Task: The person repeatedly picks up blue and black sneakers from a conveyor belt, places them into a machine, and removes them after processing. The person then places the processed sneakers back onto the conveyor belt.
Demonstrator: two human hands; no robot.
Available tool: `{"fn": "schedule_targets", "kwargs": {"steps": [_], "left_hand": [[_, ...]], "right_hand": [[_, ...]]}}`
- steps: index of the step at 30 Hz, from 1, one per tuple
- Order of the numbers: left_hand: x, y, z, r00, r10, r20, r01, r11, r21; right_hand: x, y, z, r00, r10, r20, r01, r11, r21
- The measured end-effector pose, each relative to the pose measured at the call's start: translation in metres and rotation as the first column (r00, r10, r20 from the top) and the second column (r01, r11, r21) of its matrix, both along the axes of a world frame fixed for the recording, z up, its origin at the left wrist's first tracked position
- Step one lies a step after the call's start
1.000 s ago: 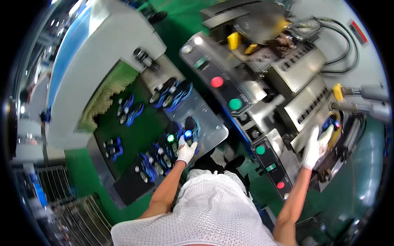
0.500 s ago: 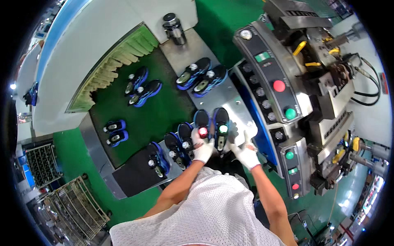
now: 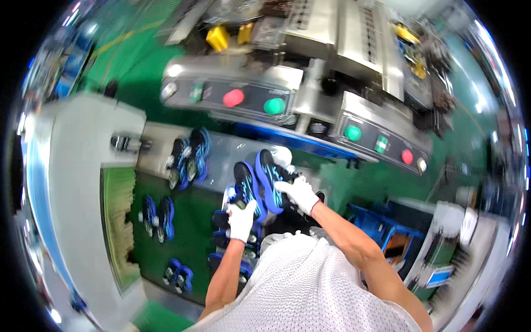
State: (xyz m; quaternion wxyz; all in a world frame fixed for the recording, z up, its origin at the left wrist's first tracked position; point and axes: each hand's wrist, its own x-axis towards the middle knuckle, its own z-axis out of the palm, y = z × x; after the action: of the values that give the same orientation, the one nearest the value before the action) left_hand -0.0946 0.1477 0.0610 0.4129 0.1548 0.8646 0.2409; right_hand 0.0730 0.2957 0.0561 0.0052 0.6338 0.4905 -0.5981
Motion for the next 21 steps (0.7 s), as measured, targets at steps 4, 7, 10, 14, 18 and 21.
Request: {"fn": "schedule_targets", "kwargs": {"steps": [4,7,10,14,18,21], "left_hand": [[0.087,0.049,0.007,0.921,-0.389,0.010,0.386,0.918,0.093],[0.149,0.081,0.026,0.790,-0.613,-0.024,0.594,0.754,0.281],[0.227,0.112,0.061,0.562,-0.824,-0.065,0.799,0.521,0.301],[0.343,0.120,0.105,0.200,-0.976,-0.084,0.924,0.160,0.346],[0.485,0.131,0.154,-0.063,-0.993,-0.100,0.841,-0.107,0.530],[0.618,0.134,0.168,-0.240,-0.953,-0.187,0.563,-0.293,0.773]], "right_hand": [[0.120,-0.031,0.011,0.817,-0.481,-0.318,0.500,0.866,-0.026],[0.198,-0.047,0.052,0.603,-0.672,-0.429,0.742,0.671,-0.009],[0.272,-0.080,0.113,0.370,-0.866,-0.335,0.926,0.371,0.066],[0.360,-0.167,0.138,-0.129,-0.758,-0.639,0.986,-0.164,-0.004],[0.451,-0.234,0.159,-0.358,-0.716,-0.600,0.794,-0.571,0.207],[0.534,-0.264,0.188,-0.437,-0.743,-0.508,0.590,-0.662,0.461]]}}
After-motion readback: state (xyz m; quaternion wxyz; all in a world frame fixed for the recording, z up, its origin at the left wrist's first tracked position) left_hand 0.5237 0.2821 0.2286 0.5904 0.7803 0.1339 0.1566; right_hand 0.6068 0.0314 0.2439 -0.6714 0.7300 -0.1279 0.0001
